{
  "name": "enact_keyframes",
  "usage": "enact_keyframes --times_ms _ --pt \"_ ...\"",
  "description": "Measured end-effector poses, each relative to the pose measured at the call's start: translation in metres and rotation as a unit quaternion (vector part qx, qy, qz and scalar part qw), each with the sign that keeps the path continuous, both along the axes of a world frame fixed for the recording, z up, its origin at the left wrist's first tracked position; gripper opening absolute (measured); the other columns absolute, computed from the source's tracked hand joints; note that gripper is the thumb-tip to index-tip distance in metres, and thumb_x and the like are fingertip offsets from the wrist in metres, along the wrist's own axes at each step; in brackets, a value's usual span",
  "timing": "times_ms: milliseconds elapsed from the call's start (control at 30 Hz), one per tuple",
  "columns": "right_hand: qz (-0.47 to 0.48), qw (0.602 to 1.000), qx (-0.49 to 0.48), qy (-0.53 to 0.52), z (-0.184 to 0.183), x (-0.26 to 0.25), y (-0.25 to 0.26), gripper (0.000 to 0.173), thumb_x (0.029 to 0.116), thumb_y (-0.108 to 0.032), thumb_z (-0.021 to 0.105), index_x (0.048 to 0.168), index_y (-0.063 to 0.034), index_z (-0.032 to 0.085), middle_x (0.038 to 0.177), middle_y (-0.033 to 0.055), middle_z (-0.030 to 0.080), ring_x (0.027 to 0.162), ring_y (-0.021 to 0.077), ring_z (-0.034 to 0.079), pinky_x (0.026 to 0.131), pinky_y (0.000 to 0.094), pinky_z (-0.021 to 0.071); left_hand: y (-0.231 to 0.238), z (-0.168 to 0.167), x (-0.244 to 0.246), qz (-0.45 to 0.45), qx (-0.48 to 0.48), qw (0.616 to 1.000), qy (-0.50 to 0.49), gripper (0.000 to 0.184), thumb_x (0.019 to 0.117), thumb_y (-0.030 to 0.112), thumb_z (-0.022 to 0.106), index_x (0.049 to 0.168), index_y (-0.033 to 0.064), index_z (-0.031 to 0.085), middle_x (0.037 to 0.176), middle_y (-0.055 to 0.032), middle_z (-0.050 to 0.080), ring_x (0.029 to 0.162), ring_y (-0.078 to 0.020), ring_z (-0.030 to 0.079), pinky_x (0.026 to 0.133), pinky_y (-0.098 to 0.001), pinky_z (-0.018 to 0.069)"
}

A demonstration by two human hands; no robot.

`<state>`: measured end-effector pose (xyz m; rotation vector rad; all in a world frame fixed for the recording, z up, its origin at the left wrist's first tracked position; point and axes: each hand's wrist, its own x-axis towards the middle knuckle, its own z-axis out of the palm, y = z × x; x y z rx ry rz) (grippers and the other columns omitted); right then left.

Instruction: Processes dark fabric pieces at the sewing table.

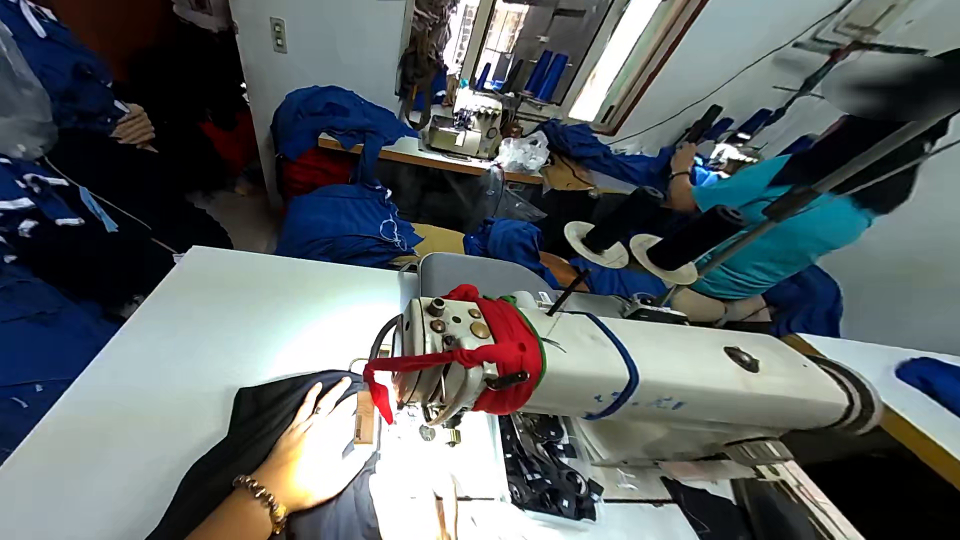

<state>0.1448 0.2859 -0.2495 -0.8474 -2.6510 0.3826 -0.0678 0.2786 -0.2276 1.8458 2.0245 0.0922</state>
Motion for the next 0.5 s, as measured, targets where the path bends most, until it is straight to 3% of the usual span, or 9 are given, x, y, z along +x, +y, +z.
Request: enact_keyframes --times_ms 133,267,500 --pt "-0.012 1.0 -0.008 -0.001 0.001 0.003 0.01 0.061 0.0973 -0.054 0.057 0.132 -0.0054 0.068 0.14 0.0124 0.064 0.136 0.0403 0.053 0.11 0.0767 0.0254 0.015 0.005 0.006 0.013 -0.034 0.999 0.002 0.067 0.1041 0.055 0.032 0.158 0.0163 0.04 0.166 -0.0072 0.031 0.159 -0.0229 0.007 0.126 -0.0498 -0.0077" --pt "0.001 1.0 -0.003 -0.008 0.004 0.008 0.018 0.057 0.0988 -0.05 0.056 0.132 -0.0059 0.069 0.14 0.0122 0.064 0.137 0.0399 0.052 0.11 0.0781 0.0233 0.017 -0.001 0.013 0.034 -0.037 0.999 -0.008 0.07 0.1029 0.058 0.028 0.158 0.0155 0.04 0.169 -0.0097 0.025 0.159 -0.0248 0.006 0.126 -0.051 -0.0086" --pt "0.008 1.0 0.008 0.025 0.001 0.021 0.023 0.047 0.0989 -0.043 0.059 0.126 -0.0063 0.072 0.131 0.0091 0.07 0.128 0.038 0.059 0.108 0.075 0.0286 0.009 -0.022 0.022 0.047 0.067 0.997 -0.006 0.072 0.1001 0.063 0.031 0.145 0.0127 0.057 0.159 -0.0152 0.043 0.154 -0.0291 0.027 0.126 -0.0542 0.0023"
